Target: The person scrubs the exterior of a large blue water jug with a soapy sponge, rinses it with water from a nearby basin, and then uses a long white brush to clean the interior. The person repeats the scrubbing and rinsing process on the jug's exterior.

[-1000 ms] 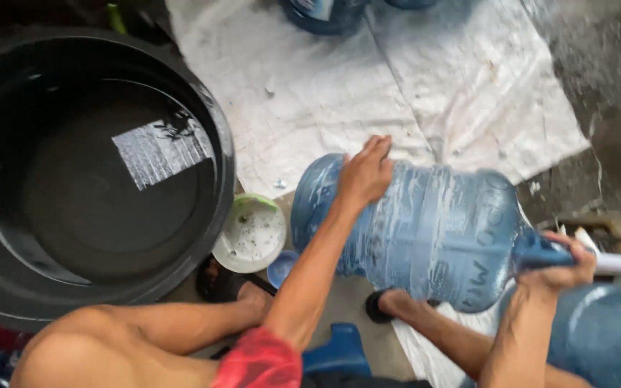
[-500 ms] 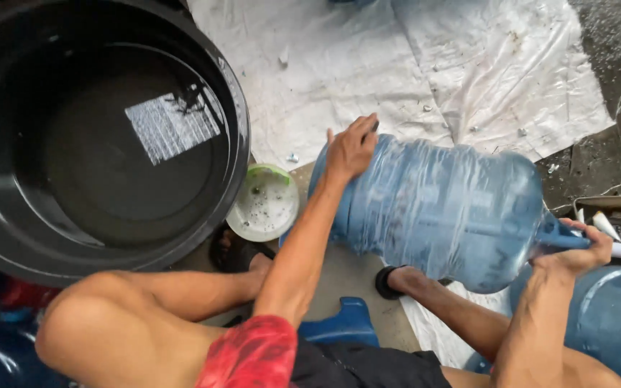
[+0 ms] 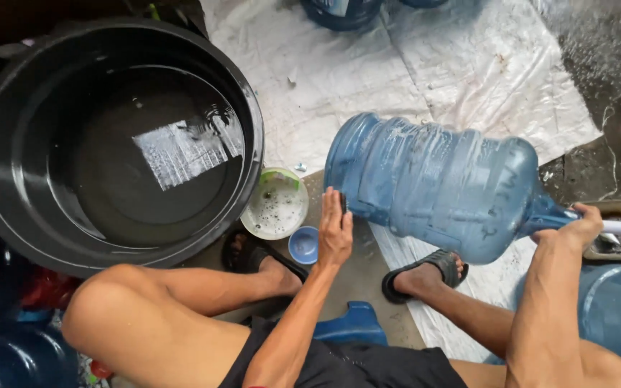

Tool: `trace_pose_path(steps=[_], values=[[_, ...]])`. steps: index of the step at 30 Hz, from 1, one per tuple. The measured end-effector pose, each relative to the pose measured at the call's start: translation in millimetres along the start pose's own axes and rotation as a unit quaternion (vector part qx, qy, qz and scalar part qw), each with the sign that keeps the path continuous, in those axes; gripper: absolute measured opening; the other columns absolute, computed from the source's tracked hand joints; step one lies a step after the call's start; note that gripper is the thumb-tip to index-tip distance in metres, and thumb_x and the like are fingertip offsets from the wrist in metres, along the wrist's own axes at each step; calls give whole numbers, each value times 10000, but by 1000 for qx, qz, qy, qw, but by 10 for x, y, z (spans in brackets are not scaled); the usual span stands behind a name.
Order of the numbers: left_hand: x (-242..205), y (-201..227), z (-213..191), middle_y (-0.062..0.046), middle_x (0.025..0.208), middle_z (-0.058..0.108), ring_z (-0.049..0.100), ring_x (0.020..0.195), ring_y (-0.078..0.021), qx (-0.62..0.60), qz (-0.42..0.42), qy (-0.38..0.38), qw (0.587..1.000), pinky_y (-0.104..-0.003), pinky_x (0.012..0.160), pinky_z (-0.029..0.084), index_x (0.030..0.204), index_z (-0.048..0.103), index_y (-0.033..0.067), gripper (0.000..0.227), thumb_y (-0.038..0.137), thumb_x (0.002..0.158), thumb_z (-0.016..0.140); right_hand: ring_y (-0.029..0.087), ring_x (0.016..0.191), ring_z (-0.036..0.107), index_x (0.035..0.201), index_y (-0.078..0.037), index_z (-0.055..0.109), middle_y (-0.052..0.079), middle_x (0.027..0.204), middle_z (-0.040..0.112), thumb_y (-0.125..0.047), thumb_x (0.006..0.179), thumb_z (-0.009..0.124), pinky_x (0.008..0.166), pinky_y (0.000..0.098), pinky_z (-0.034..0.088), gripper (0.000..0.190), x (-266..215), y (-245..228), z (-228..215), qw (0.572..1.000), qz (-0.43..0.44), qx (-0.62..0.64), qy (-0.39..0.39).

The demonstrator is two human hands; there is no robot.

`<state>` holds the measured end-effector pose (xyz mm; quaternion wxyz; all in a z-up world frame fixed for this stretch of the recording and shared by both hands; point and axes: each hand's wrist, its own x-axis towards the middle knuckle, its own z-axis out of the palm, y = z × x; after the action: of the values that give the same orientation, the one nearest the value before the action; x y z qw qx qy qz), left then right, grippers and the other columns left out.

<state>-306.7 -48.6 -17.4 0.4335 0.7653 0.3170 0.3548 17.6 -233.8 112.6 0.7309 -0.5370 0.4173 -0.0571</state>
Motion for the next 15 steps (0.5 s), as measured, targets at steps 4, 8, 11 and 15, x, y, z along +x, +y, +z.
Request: trace_pose_path(steps=[4, 8, 11, 15], values=[[281, -154, -125, -213, 1515, 185, 165, 1419, -339, -78, -150, 47, 984, -403, 1147, 173, 1426, 259, 9, 600, 307, 937, 437, 181, 600, 548, 647, -142, 419, 10, 663, 493, -201, 508, 735, 628, 334, 541, 350, -37, -13, -122, 993, 20, 40, -109], [552, -443, -119, -89, 1482, 351, 338, 1362, -253, -163, -258, 31, 952, -347, 1061, 322, 1404, 383, 106, 619, 347, 855, 538, 132, 872, 567, 841, -212, 558, -18, 876, 585, -353, 696, 684, 825, 302, 445, 238, 88, 321, -291, 891, -179, 118, -401], [615, -609, -104, -71, 1458, 392, 439, 1290, -247, -152, -226, -12, 962, -328, 993, 382, 1410, 379, 113, 622, 365, 862, 531, 191, 708, 621, 681, -145, 529, 13, 670, 571, -256, 607, 620, 741, 339, 503, 161, -355, 263, -209, 904, -135, 157, -375], [734, -417, -194, -97, 1478, 353, 376, 1337, -270, -197, -248, -28, 948, -363, 1024, 374, 1422, 352, 103, 641, 354, 863, 539, 224, 612, 592, 575, -92, 501, 55, 600, 535, -149, 555, 591, 616, 313, 474, 109, -741, 32, -70, 944, -141, 126, -272]])
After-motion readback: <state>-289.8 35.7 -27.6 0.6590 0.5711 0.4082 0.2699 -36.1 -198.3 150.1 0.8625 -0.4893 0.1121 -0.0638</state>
